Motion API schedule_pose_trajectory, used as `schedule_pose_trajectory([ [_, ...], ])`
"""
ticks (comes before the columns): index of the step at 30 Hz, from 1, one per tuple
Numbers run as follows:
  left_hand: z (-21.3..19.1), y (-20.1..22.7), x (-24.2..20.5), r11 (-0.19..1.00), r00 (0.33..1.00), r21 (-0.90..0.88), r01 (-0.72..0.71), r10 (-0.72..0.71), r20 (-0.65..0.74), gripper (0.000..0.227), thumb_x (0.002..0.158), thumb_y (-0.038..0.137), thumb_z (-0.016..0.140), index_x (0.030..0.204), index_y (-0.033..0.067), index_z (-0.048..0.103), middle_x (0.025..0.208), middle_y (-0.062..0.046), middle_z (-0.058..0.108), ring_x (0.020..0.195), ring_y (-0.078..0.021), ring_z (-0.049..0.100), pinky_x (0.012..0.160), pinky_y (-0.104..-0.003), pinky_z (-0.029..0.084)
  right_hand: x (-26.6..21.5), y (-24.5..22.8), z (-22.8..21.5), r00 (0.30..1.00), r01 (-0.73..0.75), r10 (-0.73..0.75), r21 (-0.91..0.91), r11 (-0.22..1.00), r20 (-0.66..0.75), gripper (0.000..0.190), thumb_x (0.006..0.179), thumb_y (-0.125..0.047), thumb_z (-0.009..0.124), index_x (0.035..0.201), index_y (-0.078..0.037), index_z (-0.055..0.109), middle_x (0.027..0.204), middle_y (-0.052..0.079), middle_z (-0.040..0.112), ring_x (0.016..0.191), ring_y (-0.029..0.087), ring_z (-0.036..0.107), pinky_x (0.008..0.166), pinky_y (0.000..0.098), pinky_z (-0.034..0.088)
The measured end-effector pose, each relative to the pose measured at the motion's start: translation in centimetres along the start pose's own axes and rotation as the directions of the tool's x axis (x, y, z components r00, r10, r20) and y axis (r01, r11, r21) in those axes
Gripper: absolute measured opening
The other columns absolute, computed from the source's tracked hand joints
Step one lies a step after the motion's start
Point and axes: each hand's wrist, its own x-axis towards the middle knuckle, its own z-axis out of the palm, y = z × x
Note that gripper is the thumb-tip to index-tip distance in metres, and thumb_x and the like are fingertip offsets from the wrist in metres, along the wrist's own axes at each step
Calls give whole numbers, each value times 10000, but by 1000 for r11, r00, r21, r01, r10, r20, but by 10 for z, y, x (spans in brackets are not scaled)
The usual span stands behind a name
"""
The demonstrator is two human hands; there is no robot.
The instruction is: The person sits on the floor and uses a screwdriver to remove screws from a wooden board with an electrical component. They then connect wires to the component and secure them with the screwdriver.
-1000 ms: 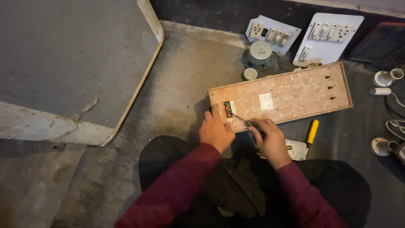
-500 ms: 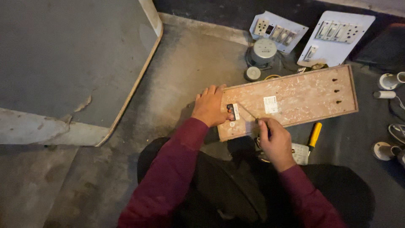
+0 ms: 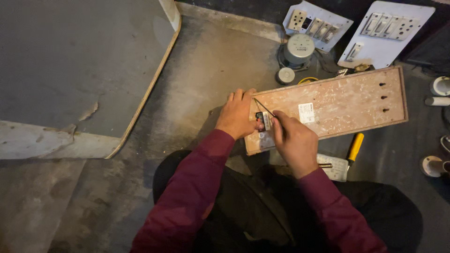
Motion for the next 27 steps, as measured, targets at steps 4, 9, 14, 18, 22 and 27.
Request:
schedule_pose_trajectory([
  [4, 2, 0, 0, 999, 999, -3, -32, 31, -42, 1040, 559, 305, 983, 1424, 54, 463, 1255, -171, 529, 1216, -391, 505, 1025, -463, 460, 5, -2, -2, 999, 39, -39, -48, 998, 9, 167, 993, -213, 694, 1126, -129, 751, 819, 111, 704, 673, 308, 683, 590, 411, 518],
  [9, -1, 2, -1, 1000, 999, -3, -14, 14, -37, 1001, 557, 280, 978, 1405, 73, 487, 1243, -156, 531, 1216, -386, 505, 1016, -465, 468, 6, -5, -5, 997, 75, -75, -76, 994, -2, 158, 991, -221, 700, 1115, -136, 747, 762, 95, 677, 638, 300, 666, 554, 413, 500],
  [14, -4, 4, -2, 1000, 999, -9, -12, 11, -40, 1015, 539, 292, 983, 1397, 72, 488, 1233, -154, 532, 1206, -387, 503, 1008, -465, 464, 6, -9, -5, 996, 88, -90, -96, 992, -18, 146, 993, -228, 699, 1099, -142, 752, 737, 96, 664, 618, 297, 660, 550, 414, 499],
  [18, -4, 4, -2, 999, 999, -31, -22, 21, -38, 1009, 526, 280, 982, 1381, 63, 490, 1218, -156, 539, 1209, -386, 500, 1019, -457, 459, 8, -10, -6, 998, 66, -65, -119, 991, 17, 133, 1001, -237, 690, 1071, -146, 756, 742, 105, 673, 610, 306, 660, 537, 414, 497],
  [22, -4, 4, -2, 1000, 999, 2, -23, 23, -47, 935, 580, 234, 954, 1381, 73, 500, 1215, -163, 539, 1194, -384, 512, 1023, -451, 460, 12, -14, -8, 998, 63, -65, -138, 988, -4, 134, 997, -243, 688, 1060, -146, 756, 742, 107, 676, 609, 313, 660, 525, 418, 495],
  [27, -4, 4, 0, 1000, 1000, 26, -5, 5, -18, 922, 579, 198, 939, 1379, 79, 499, 1233, -161, 531, 1196, -378, 512, 1023, -443, 454, 13, -19, -11, 998, 66, -65, -130, 989, 12, 128, 1001, -238, 681, 1049, -143, 752, 721, 105, 670, 596, 325, 654, 518, 431, 491],
])
